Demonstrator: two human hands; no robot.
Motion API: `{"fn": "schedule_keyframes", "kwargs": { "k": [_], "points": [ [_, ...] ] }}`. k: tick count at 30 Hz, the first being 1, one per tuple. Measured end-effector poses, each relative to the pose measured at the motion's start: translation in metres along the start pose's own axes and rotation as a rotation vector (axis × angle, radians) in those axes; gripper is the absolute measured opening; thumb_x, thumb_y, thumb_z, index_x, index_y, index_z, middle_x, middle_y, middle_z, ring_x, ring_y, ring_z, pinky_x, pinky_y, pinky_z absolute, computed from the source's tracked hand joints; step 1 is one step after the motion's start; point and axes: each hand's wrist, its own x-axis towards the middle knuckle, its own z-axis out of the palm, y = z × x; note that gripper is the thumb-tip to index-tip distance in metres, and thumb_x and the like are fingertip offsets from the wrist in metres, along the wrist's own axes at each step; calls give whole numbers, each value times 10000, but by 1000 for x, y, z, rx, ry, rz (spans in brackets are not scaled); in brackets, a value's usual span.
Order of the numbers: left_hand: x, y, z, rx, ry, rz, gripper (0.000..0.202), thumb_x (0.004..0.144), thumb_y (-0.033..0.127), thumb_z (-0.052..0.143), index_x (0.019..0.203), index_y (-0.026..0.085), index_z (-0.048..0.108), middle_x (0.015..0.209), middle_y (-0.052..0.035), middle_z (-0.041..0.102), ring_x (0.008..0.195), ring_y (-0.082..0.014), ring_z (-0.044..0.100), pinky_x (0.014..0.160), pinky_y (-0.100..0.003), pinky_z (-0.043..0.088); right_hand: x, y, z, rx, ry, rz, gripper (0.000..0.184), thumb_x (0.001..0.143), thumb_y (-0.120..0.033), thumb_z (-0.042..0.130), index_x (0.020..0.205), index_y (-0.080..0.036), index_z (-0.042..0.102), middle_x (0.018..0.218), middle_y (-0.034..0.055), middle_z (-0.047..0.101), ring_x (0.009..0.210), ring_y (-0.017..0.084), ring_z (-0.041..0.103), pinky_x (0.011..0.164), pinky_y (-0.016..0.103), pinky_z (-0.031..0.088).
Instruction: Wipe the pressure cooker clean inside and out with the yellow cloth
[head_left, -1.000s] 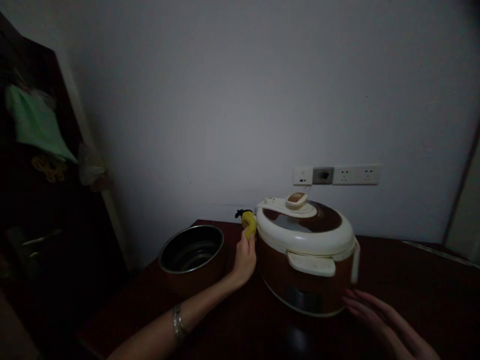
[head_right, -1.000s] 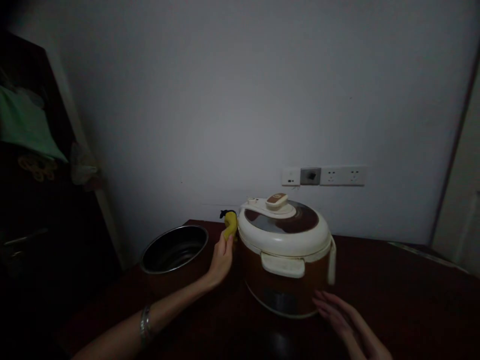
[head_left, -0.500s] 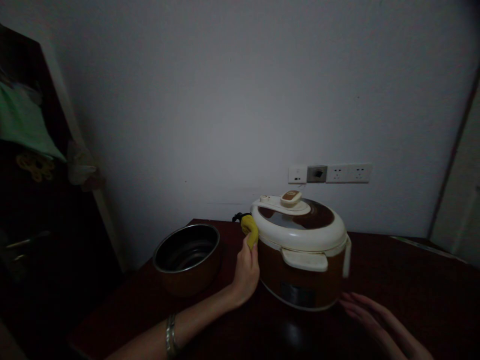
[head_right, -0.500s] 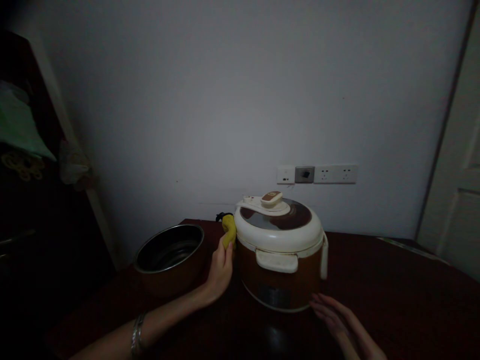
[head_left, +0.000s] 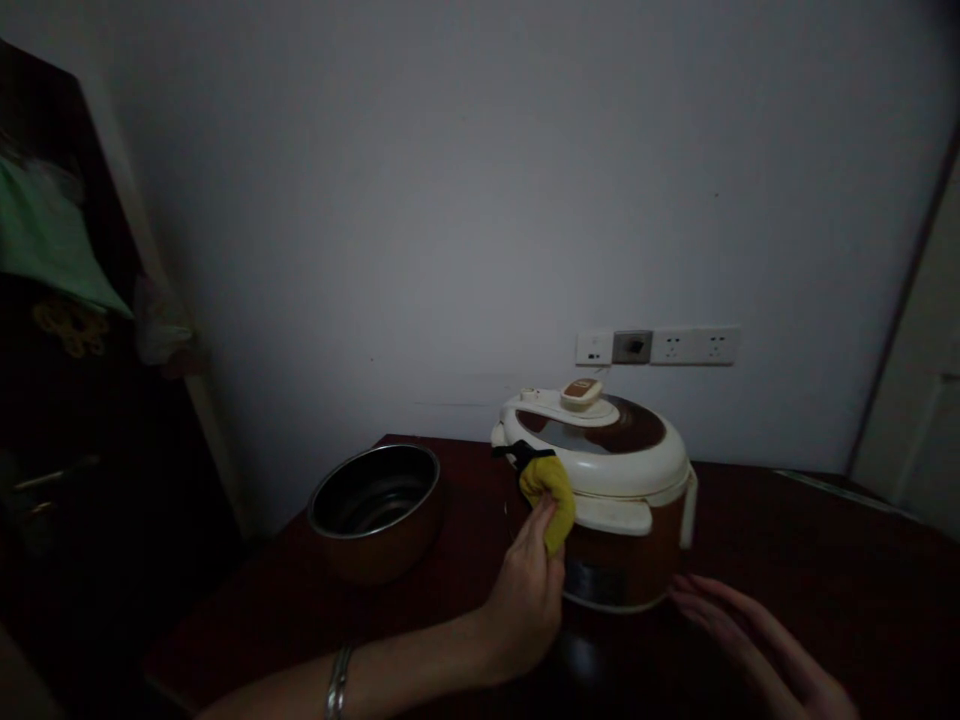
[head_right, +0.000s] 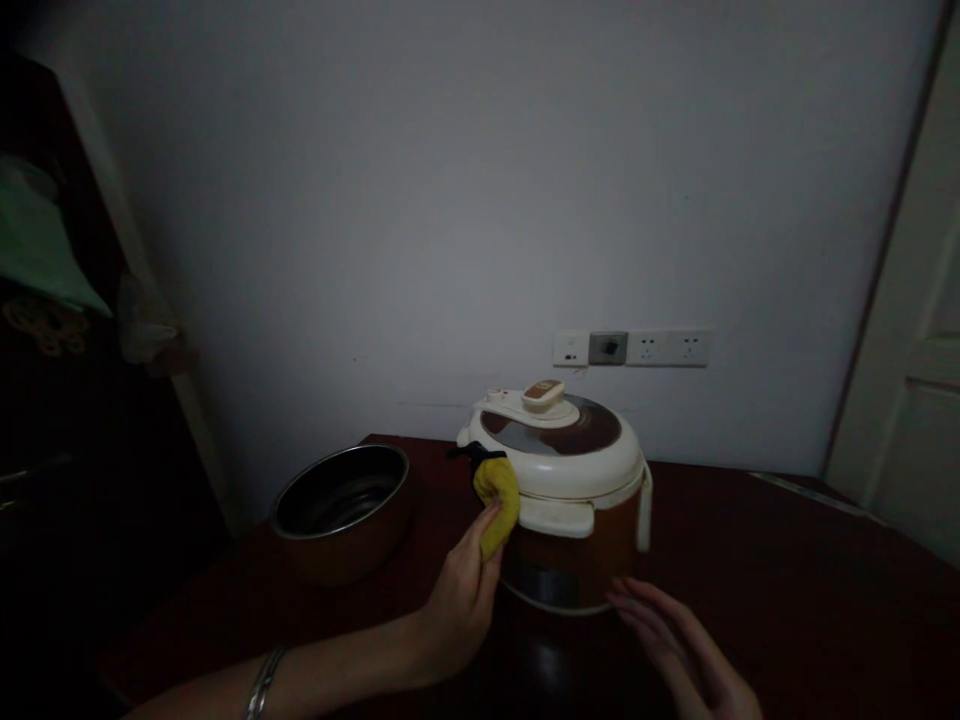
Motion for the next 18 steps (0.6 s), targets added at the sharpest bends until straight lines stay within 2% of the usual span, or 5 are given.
{"fn": "schedule_keyframes", "kwargs": {
  "k": [4, 8, 10, 13, 18],
  "points": [
    [6, 25, -16, 40, -45, 208, 461, 880, 136, 354, 1340, 155, 359, 1321, -149, 508, 1244, -213, 457, 1042, -402, 395, -3, -23, -1, -185, 25, -154, 426, 714, -424, 641, 1078, -202, 647, 1133, 94, 661, 1001, 267, 642, 832, 297, 549],
    [12, 53, -20, -19, -206, 495, 503, 828, 142, 417, 1324, 158, 335, 1221, -155, 582, 1123, -218, 564, 931, -341, 479, -1, -52, -11, -449, -32, -494, 517, 665, -361, 699, 1163, -255, 615, 1343, 70, 507, 1241, 319, 452, 1020, 463, 395],
    [14, 62, -14, -53, -287, 520, 482, 825, 169, 420, 1301, 135, 356, 1135, -156, 629, 1010, -209, 627, 851, -305, 514, 1, -57, -18, -553, -173, -633, 477, 687, -303, 692, 1158, -275, 625, 1327, 52, 524, 1257, 315, 434, 1047, 496, 350],
    [23, 69, -4, -22, -304, 445, 395, 841, 197, 407, 1228, 128, 444, 1000, -123, 680, 834, -177, 671, 732, -266, 534, 5, -59, -27, -647, -293, -750, 469, 753, -208, 642, 1207, -312, 589, 1188, 26, 632, 1116, 246, 577, 1000, 411, 436],
    [71, 59, -20, -84, -144, 460, 273, 778, 331, 542, 961, 143, 616, 726, -53, 695, 597, -129, 636, 573, -225, 508, 16, -77, -33, -656, -150, -826, 460, 796, -149, 583, 1236, -284, 552, 1025, 54, 653, 901, 181, 642, 738, 258, 548]
  ]
}}
